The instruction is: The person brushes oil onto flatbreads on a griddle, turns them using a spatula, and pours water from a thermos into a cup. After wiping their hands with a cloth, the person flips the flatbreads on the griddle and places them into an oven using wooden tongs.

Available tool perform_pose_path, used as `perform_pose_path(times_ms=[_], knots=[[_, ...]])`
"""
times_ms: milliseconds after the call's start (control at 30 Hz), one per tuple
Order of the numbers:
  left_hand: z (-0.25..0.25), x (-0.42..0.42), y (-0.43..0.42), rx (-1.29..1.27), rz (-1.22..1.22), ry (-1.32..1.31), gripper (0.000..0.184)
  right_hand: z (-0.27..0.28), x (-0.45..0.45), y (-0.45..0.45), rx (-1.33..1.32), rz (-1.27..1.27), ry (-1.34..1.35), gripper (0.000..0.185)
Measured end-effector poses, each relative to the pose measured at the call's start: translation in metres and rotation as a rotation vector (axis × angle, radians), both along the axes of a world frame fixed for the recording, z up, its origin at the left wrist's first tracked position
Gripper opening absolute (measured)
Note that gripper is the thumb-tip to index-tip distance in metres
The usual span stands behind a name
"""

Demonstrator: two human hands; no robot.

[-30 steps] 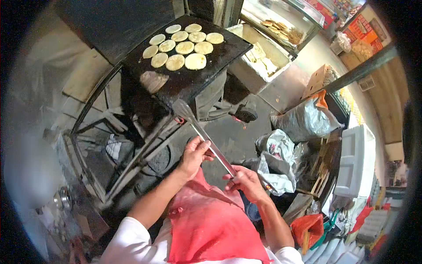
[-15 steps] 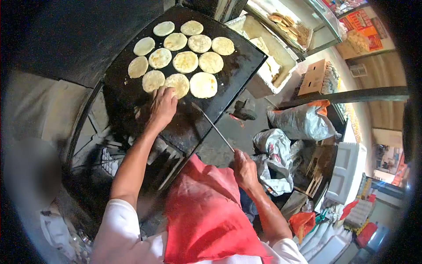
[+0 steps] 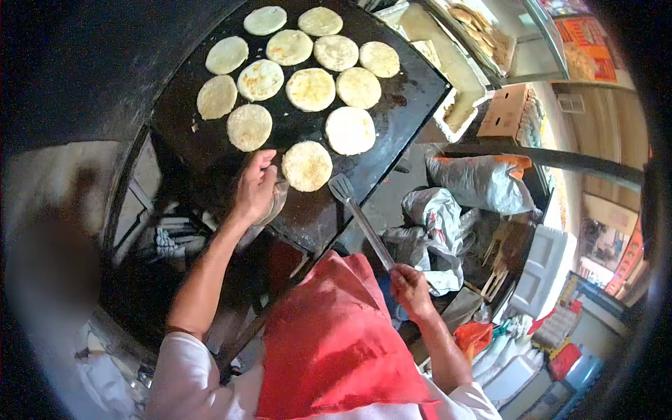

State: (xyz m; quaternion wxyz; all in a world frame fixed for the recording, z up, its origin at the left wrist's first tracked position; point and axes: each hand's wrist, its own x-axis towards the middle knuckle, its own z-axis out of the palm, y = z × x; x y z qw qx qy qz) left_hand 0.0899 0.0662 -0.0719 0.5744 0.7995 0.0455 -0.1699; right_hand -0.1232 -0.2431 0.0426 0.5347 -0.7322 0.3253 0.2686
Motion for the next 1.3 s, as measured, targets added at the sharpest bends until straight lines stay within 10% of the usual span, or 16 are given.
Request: perform_pose_path(times_ms=[300,367,833,1300], knots=[[-0.005,0.003,-0.036,0.112,-0.101,-0.073,0.046,-0.012,0.031,0.028,0.264,-0.128,0.056,0.021],[-0.006,0.01,-0.045,-0.442,0.074,0.242,0.05,-0.006,0.031,0.027,0.27,-0.105,0.024,0.022],[-0.006,0.064,0.083,-0.251,0.444,0.178,0.052,-0.02,0.133,0.054,-0.312,0.418,-0.407,0.026],[-0.005,0.081,0.085,-0.492,0.245,0.364,0.059,-0.015,0.158,0.078,0.09,0.342,-0.226,0.024]])
